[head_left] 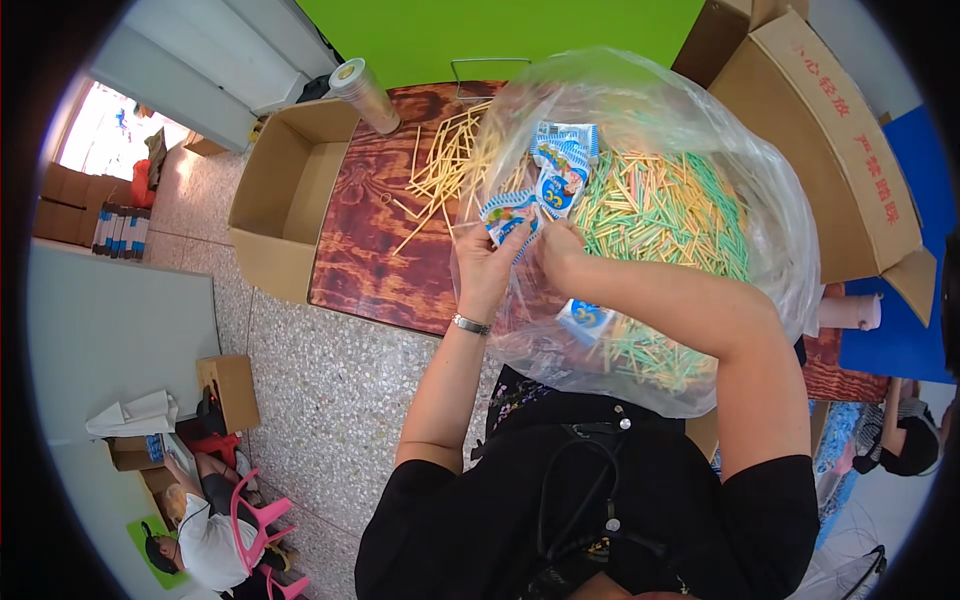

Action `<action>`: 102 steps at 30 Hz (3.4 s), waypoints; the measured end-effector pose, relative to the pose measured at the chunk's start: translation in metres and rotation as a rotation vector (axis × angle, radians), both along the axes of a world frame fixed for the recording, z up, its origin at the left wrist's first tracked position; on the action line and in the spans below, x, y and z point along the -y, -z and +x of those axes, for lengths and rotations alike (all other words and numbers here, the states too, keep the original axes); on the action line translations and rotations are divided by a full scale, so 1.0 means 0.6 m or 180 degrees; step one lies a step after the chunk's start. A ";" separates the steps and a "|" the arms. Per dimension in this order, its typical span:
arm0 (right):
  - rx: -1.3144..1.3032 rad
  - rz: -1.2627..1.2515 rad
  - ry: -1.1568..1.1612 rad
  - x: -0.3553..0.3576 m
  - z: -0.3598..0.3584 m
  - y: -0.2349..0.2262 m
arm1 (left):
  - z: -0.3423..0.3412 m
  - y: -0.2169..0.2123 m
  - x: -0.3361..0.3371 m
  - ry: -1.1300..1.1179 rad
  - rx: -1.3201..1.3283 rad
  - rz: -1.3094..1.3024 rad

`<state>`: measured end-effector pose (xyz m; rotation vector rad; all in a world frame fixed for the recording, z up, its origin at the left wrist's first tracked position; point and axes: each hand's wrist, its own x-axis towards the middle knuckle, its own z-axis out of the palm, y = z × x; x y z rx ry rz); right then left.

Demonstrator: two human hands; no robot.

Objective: Packing small blue pouches from a large plastic bag containing shredded paper into cardboard shipping boxes.

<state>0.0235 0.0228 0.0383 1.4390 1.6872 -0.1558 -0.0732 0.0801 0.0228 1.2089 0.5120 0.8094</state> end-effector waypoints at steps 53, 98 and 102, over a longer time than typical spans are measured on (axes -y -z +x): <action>-0.1574 -0.0128 0.0961 0.083 0.189 -0.289 | 0.053 -0.017 0.044 -0.0667 -0.0123 0.4012; -0.3086 0.3366 0.2076 0.032 0.244 0.039 | 0.107 0.091 -0.017 0.0131 -0.1065 0.3404; -0.2789 0.3777 0.1729 0.080 0.205 0.002 | 0.130 0.102 -0.028 0.0292 -0.1430 0.3414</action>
